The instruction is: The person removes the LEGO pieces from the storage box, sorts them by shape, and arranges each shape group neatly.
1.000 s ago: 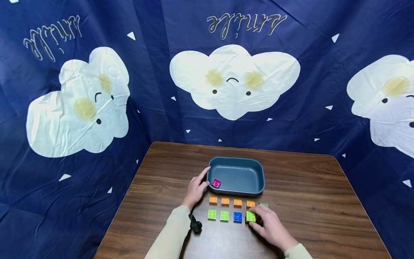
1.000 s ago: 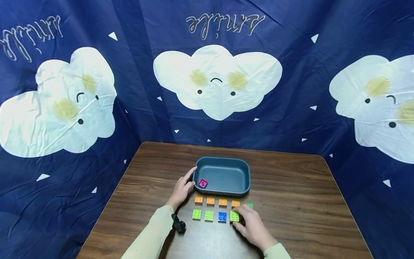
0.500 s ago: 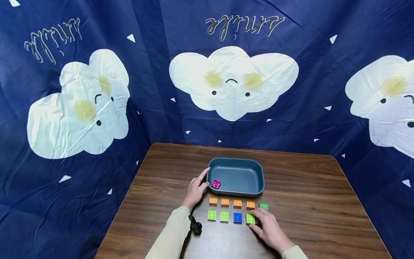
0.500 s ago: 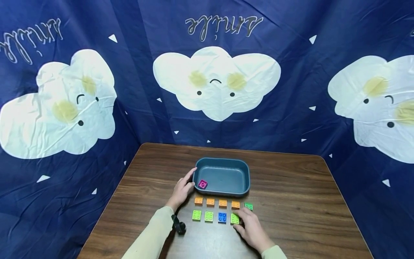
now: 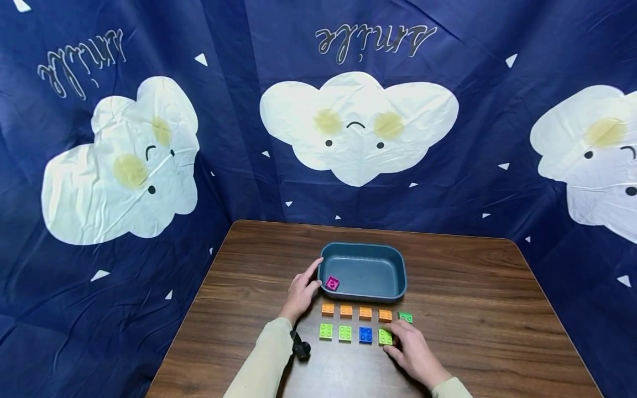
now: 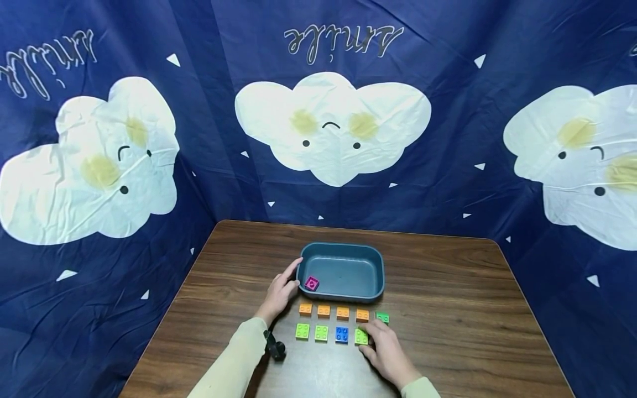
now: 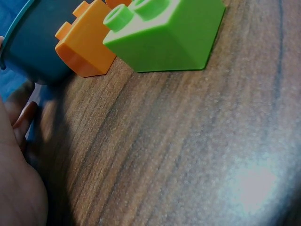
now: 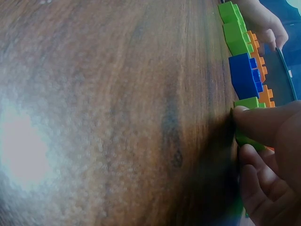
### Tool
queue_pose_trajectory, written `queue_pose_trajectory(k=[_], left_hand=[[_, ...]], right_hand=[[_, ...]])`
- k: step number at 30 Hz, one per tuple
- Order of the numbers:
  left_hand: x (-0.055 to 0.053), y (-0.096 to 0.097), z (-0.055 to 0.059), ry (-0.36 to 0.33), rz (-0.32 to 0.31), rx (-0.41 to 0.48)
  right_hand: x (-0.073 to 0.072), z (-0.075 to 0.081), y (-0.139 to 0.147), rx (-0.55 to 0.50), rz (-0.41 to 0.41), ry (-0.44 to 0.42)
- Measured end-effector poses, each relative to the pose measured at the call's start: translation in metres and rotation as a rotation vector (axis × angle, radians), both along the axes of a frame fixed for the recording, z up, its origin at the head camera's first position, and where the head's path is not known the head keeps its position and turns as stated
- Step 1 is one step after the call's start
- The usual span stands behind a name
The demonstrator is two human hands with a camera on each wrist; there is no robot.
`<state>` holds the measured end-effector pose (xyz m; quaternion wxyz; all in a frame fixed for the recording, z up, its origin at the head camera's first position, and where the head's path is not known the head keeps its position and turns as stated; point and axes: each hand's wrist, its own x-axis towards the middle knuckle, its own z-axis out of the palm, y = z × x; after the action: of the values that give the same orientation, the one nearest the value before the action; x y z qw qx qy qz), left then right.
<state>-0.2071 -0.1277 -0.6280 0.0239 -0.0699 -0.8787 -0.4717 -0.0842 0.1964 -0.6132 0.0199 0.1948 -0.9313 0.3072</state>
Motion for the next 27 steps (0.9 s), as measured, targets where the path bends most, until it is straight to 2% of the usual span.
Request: queue_pose_trajectory(k=[16,27], left_hand=[[0.0006,0.0008,-0.0004,-0.025,0.016,0.017],[0.0005,0.0004,0.0007,0.003,0.005,-0.01]], right_hand=[[0.0003,-0.0035,0.0009,-0.002,-0.003,0.021],[0.0009,-0.003,0.0008,-0.01,-0.007,0.01]])
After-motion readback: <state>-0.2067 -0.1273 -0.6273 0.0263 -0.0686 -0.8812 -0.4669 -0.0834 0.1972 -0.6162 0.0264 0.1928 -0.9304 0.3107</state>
